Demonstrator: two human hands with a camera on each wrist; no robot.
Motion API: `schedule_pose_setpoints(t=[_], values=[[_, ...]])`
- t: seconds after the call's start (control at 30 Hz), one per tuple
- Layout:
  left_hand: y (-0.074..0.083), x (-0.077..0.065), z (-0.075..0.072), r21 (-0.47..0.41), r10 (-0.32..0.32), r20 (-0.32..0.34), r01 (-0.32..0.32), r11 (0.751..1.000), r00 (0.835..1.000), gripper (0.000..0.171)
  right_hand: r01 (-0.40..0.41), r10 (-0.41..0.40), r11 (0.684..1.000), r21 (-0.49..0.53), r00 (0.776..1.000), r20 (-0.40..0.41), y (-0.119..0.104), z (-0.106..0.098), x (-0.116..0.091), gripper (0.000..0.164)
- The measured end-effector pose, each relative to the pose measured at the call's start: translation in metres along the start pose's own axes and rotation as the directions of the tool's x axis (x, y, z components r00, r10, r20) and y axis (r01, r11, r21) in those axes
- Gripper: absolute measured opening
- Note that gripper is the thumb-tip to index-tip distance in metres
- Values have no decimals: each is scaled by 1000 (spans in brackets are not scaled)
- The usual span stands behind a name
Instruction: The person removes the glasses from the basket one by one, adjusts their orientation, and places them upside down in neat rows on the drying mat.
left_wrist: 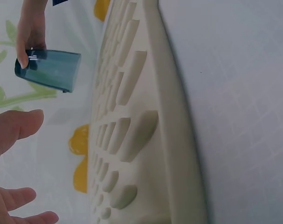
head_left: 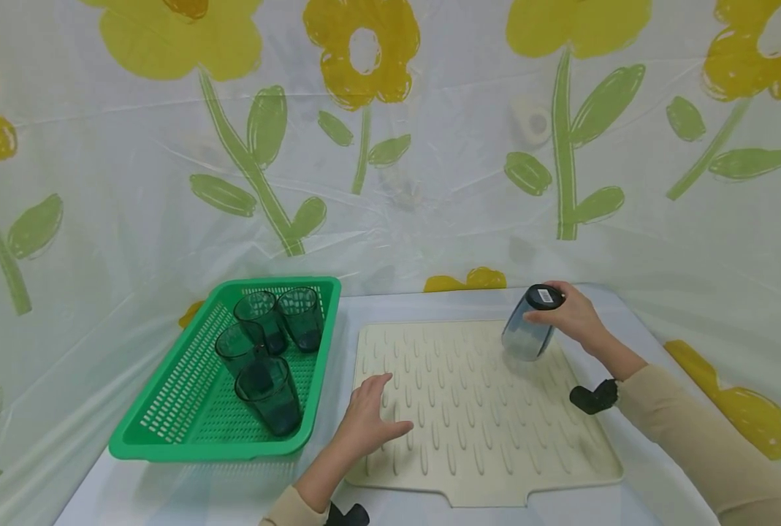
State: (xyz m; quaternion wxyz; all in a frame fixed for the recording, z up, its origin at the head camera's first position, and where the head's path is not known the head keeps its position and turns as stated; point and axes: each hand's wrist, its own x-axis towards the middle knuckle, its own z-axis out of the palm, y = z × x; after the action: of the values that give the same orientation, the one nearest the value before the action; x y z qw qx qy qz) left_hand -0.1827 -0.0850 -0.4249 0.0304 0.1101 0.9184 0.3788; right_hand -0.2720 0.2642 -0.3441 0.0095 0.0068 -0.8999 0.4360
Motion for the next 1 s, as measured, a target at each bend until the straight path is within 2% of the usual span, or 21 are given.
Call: schedule_pose_setpoints(t=[0.5,0.77,1.0], values=[[-3,0,2,-8,20,9,-20,1000,1000,80,6,-7,995,-96,1000,-19,9,2,13,89],[-3,0,2,-1,9,21,-9,1000,1000,81,5,-9,994,-109,999,-33,11,3,17,87],[-4,-1,5,16,25,17,-25,1000,1000,82,9,-15,993,-120,999,-52,17,2,23,88]])
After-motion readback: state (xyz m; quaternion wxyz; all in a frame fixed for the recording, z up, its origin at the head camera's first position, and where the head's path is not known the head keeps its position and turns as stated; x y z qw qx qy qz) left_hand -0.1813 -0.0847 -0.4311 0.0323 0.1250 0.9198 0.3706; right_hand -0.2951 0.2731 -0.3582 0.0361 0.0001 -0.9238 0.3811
